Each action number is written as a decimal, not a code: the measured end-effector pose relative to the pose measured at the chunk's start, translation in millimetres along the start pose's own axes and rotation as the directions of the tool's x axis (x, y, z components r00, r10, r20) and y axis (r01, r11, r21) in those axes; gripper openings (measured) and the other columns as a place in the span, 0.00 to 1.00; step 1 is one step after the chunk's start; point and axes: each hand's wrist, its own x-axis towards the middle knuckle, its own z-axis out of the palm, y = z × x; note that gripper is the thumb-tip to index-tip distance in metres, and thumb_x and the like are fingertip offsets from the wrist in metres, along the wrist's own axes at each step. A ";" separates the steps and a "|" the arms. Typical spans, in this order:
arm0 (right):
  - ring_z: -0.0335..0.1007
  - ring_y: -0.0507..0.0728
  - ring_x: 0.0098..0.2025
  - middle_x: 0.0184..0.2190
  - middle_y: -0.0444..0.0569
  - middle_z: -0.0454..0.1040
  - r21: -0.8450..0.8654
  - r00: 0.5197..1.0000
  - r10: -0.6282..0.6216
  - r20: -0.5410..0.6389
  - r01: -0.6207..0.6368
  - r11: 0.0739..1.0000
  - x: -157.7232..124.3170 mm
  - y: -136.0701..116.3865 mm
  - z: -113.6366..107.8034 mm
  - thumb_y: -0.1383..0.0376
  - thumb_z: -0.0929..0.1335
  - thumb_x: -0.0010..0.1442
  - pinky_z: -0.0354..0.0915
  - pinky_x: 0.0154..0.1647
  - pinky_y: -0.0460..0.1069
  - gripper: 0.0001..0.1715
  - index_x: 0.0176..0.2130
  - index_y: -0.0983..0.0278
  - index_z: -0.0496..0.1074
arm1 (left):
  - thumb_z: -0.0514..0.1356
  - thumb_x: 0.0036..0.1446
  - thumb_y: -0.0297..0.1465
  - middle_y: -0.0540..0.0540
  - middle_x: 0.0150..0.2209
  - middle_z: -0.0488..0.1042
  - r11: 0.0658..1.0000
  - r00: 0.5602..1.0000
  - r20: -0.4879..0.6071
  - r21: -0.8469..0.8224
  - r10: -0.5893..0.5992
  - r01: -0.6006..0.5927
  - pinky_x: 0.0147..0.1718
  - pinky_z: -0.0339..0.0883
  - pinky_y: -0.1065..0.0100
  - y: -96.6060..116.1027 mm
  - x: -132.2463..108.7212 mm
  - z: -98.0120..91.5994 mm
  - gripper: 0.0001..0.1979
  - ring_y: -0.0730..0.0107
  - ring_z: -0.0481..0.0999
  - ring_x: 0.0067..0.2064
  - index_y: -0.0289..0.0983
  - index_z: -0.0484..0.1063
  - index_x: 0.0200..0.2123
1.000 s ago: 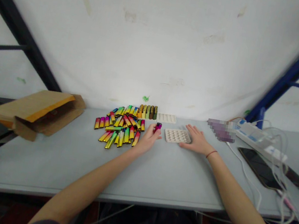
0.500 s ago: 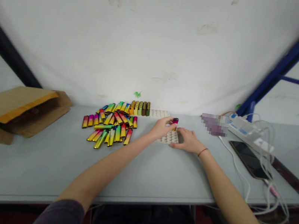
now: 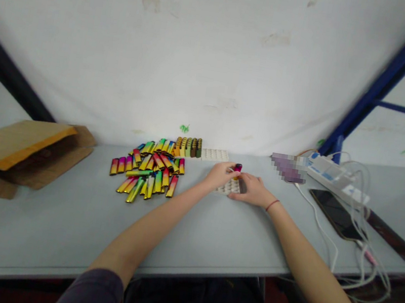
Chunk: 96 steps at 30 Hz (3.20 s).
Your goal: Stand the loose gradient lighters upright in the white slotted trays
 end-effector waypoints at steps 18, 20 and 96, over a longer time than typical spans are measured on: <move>0.70 0.71 0.59 0.56 0.63 0.74 0.022 0.989 -0.105 -0.104 0.108 0.994 8.4 15.7 15.2 0.42 0.74 0.53 0.64 0.63 0.62 0.42 0.56 0.66 0.73 | 0.55 0.62 0.29 0.26 0.52 0.76 0.425 0.943 -0.288 0.842 -0.169 0.333 0.54 0.54 0.43 -1.7 -52.8 -109.8 0.14 0.37 0.63 0.58 0.32 0.80 0.42; 0.70 0.72 0.59 0.57 0.65 0.73 0.021 0.989 -0.101 -0.104 0.104 0.994 8.1 14.5 15.2 0.42 0.74 0.54 0.64 0.63 0.62 0.42 0.56 0.67 0.72 | 0.56 0.61 0.30 0.25 0.51 0.76 0.403 0.944 -0.267 0.855 -0.196 0.326 0.54 0.53 0.43 -7.3 -53.9 -107.0 0.14 0.37 0.64 0.57 0.31 0.80 0.42; 0.72 0.72 0.58 0.56 0.66 0.75 0.016 0.981 -0.124 -0.151 0.128 0.992 11.1 16.2 17.9 0.44 0.74 0.55 0.66 0.61 0.63 0.41 0.56 0.69 0.73 | 0.60 0.62 0.35 0.41 0.46 0.77 0.986 0.980 -0.192 -0.143 0.053 -0.081 0.47 0.72 0.63 14.1 -38.6 -21.7 0.11 0.63 0.75 0.47 0.37 0.76 0.44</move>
